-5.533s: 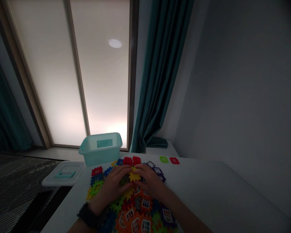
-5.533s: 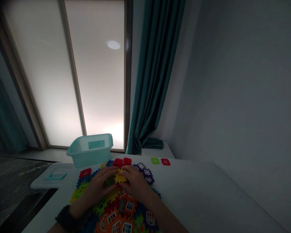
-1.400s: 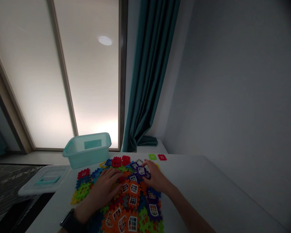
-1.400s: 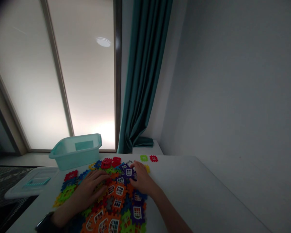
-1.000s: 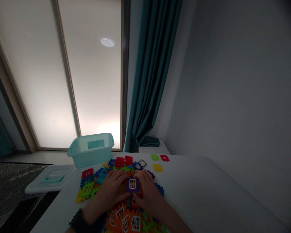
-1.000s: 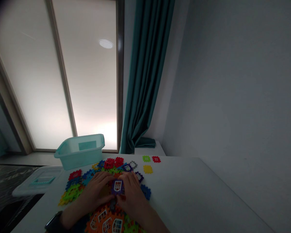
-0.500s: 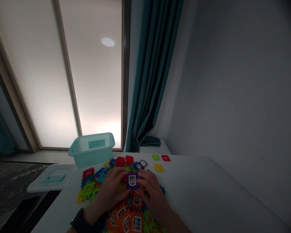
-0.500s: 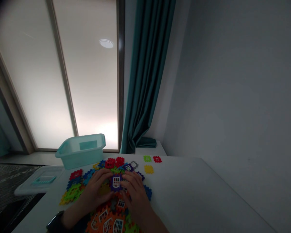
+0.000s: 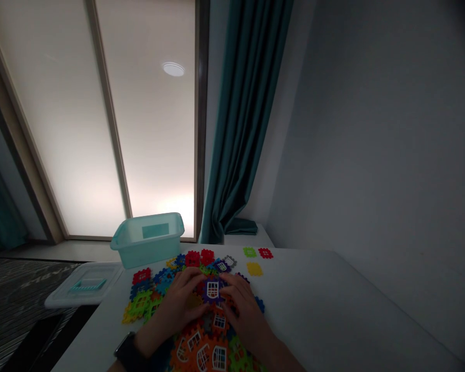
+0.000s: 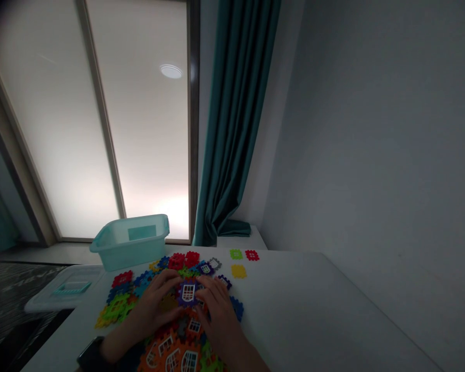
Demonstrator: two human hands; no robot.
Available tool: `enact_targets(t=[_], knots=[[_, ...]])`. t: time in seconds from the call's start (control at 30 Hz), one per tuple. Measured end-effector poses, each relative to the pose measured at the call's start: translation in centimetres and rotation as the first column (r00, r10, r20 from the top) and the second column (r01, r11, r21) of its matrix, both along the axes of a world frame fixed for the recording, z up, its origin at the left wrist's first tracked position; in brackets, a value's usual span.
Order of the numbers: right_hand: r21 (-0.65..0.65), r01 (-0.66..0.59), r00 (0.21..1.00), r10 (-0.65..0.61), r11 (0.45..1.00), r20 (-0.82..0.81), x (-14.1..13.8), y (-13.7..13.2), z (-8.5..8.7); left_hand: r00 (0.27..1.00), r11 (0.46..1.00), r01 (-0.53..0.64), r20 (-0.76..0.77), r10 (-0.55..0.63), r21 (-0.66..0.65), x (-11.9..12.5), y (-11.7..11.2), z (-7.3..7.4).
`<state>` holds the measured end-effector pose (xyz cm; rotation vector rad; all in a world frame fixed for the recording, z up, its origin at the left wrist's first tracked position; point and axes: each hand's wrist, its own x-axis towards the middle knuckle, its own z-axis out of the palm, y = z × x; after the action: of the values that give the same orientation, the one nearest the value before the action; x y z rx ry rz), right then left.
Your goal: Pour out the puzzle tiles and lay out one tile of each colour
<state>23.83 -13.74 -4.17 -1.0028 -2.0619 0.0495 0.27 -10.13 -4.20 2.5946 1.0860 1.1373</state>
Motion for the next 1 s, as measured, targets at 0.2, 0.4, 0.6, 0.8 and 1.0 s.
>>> enact_targets(t=[0.2,0.4,0.6,0.8,1.0], knots=[[-0.057,-0.042,0.999,0.042,0.997,0.0,0.1,0.0,0.2,1.0,1.0,0.011,-0.001,-0.011,0.021,0.0,0.1,0.1],[-0.095,-0.072,0.997,0.072,0.993,-0.012,0.3,0.1,0.3,0.999,0.999,-0.008,-0.044,0.009,0.038,0.2,-0.2,0.4],[-0.044,-0.044,0.998,0.042,0.998,-0.05,0.1,0.4,0.0,0.999,0.997,-0.044,-0.025,0.045,0.057,0.5,-0.3,0.3],[-0.028,-0.01,0.997,0.008,1.0,-0.071,0.1,0.5,-0.5,0.999,0.996,-0.046,-0.019,0.047,0.072,0.8,-0.4,0.5],[-0.044,0.014,0.996,-0.018,0.999,-0.091,-0.3,0.2,-0.7,0.998,0.997,-0.054,-0.025,0.056,0.054,1.1,-1.0,1.3]])
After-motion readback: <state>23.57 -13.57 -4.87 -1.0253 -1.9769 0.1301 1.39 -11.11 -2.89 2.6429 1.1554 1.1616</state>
